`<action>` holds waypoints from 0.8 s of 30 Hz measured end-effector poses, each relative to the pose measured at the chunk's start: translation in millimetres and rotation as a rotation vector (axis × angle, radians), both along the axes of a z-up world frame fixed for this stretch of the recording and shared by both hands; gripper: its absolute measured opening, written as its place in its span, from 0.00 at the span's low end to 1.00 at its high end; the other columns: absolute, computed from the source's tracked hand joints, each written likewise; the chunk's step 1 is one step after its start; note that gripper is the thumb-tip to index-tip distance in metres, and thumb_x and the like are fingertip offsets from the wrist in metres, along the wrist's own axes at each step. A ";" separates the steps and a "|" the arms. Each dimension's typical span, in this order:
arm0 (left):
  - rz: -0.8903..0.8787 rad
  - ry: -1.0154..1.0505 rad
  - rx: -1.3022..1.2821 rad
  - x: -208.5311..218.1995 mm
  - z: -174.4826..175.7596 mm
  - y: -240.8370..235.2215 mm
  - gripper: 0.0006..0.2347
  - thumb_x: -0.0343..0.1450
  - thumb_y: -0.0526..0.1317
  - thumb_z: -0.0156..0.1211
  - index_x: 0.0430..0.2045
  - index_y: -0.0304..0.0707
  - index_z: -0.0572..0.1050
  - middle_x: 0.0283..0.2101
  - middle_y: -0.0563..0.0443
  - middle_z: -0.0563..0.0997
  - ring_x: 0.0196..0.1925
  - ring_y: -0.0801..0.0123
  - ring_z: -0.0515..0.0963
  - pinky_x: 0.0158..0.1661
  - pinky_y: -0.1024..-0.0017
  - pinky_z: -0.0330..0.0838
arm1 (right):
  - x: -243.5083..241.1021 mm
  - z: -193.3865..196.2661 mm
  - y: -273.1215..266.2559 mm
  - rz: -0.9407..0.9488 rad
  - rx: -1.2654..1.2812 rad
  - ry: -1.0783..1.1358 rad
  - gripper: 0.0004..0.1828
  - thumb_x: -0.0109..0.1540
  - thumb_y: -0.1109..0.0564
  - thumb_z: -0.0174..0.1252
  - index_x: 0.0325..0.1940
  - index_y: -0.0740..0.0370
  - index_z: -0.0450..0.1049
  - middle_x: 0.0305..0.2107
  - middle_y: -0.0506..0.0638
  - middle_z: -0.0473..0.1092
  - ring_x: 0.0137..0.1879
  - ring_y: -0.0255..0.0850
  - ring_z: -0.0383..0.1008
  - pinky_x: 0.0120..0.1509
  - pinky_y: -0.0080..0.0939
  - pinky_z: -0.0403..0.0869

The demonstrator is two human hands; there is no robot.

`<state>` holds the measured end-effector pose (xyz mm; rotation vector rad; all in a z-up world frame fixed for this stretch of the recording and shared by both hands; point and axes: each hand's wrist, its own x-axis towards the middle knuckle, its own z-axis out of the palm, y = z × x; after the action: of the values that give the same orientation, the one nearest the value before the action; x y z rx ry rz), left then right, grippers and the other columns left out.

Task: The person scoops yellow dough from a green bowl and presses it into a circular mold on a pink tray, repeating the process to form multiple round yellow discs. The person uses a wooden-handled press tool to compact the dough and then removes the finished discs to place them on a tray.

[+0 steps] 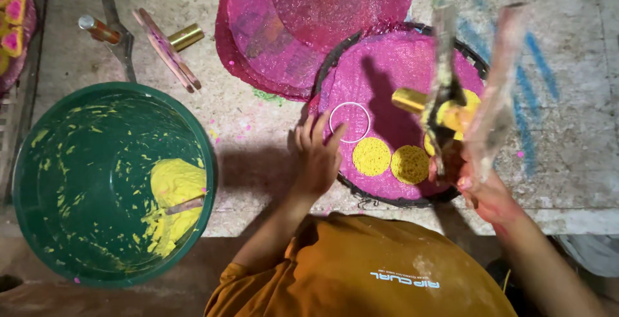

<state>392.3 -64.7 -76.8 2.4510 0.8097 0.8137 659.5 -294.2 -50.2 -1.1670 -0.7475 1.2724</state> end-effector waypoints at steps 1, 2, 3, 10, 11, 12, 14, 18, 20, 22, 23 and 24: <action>-0.044 -0.121 -0.108 2.6 6.1 9.2 0.21 0.70 0.38 0.58 0.60 0.36 0.72 0.70 0.36 0.64 0.73 0.39 0.61 0.71 0.45 0.50 | 2.2 0.2 3.8 0.078 0.037 -0.011 0.50 0.63 0.35 0.64 0.75 0.69 0.54 0.54 0.57 0.67 0.58 0.46 0.70 0.60 0.46 0.71; -0.089 -0.244 -0.212 8.1 13.3 20.7 0.22 0.73 0.38 0.56 0.64 0.32 0.68 0.71 0.34 0.62 0.75 0.40 0.61 0.74 0.47 0.52 | 5.0 0.3 9.7 0.165 -0.012 -0.004 0.51 0.62 0.30 0.58 0.76 0.68 0.54 0.51 0.58 0.69 0.56 0.46 0.71 0.58 0.46 0.72; -0.233 -0.424 -0.483 15.5 20.6 32.4 0.24 0.72 0.42 0.56 0.63 0.32 0.68 0.70 0.35 0.64 0.74 0.41 0.62 0.73 0.48 0.52 | 5.5 -0.2 15.6 0.252 -0.062 0.002 0.54 0.62 0.25 0.53 0.77 0.68 0.55 0.49 0.59 0.70 0.54 0.47 0.72 0.56 0.46 0.73; -0.965 -1.392 -1.739 65.1 39.2 77.2 0.35 0.71 0.63 0.53 0.64 0.33 0.68 0.55 0.42 0.74 0.62 0.53 0.70 0.68 0.54 0.58 | 4.8 25.5 56.5 0.588 -0.599 0.328 0.44 0.63 0.27 0.32 0.63 0.69 0.61 0.46 0.62 0.76 0.52 0.52 0.80 0.62 0.52 0.77; -0.960 -1.441 -1.679 71.0 36.1 80.2 0.35 0.73 0.64 0.51 0.65 0.32 0.69 0.50 0.45 0.75 0.59 0.55 0.72 0.68 0.54 0.59 | 13.8 35.2 68.5 0.598 -0.672 0.125 0.43 0.63 0.28 0.30 0.65 0.63 0.62 0.46 0.58 0.76 0.53 0.49 0.79 0.62 0.48 0.76; -0.925 -1.489 -1.686 74.7 30.8 80.9 0.29 0.75 0.61 0.50 0.60 0.34 0.70 0.48 0.47 0.74 0.57 0.56 0.72 0.68 0.55 0.60 | 26.6 47.4 78.0 0.605 -0.742 -0.074 0.42 0.63 0.28 0.29 0.68 0.58 0.64 0.47 0.55 0.76 0.54 0.45 0.78 0.63 0.44 0.75; -0.853 -1.582 -1.696 84.1 18.8 90.4 0.20 0.79 0.56 0.49 0.49 0.38 0.72 0.44 0.50 0.73 0.54 0.58 0.72 0.68 0.55 0.62 | 37.8 62.2 97.2 0.589 -0.812 -0.282 0.42 0.63 0.28 0.28 0.65 0.56 0.68 0.45 0.52 0.76 0.50 0.41 0.77 0.59 0.41 0.75; -0.918 -1.740 -1.604 90.1 -3.2 115.5 0.15 0.80 0.54 0.46 0.40 0.42 0.69 0.40 0.53 0.72 0.49 0.63 0.72 0.63 0.58 0.66 | 30.5 72.2 134.4 0.577 -0.747 -0.363 0.44 0.64 0.25 0.30 0.51 0.63 0.76 0.32 0.52 0.73 0.38 0.40 0.72 0.44 0.43 0.73; -0.914 -1.776 -1.597 83.0 -12.1 126.4 0.14 0.79 0.54 0.46 0.38 0.43 0.68 0.38 0.55 0.71 0.47 0.65 0.72 0.60 0.60 0.68 | 17.1 72.5 146.1 0.591 -0.706 -0.460 0.45 0.65 0.25 0.30 0.46 0.65 0.78 0.28 0.51 0.72 0.34 0.39 0.70 0.39 0.42 0.72; -0.972 -1.797 -1.630 74.0 -18.5 133.1 0.14 0.78 0.54 0.46 0.37 0.44 0.68 0.38 0.55 0.71 0.45 0.66 0.71 0.59 0.62 0.68 | 2.4 71.8 155.7 0.591 -0.690 -0.593 0.45 0.65 0.26 0.30 0.40 0.67 0.78 0.24 0.50 0.72 0.31 0.39 0.71 0.37 0.42 0.72; -1.002 -1.807 -1.645 70.5 -21.2 134.5 0.14 0.77 0.55 0.46 0.36 0.45 0.68 0.37 0.56 0.71 0.44 0.67 0.71 0.59 0.63 0.69 | -4.0 72.4 158.0 0.591 -0.683 -0.574 0.44 0.65 0.26 0.31 0.41 0.66 0.79 0.24 0.50 0.71 0.30 0.39 0.70 0.36 0.42 0.72; -0.986 -1.806 -1.645 68.0 -24.0 134.0 0.14 0.77 0.54 0.46 0.36 0.45 0.68 0.37 0.56 0.71 0.44 0.67 0.71 0.58 0.63 0.69 | -9.3 73.4 159.1 0.591 -0.676 -0.556 0.44 0.64 0.26 0.31 0.41 0.64 0.79 0.23 0.49 0.70 0.30 0.38 0.69 0.36 0.42 0.72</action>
<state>460.3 69.3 -100.8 0.0050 -0.4422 0.8433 650.2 -135.1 23.2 -1.9924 -1.1731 1.7917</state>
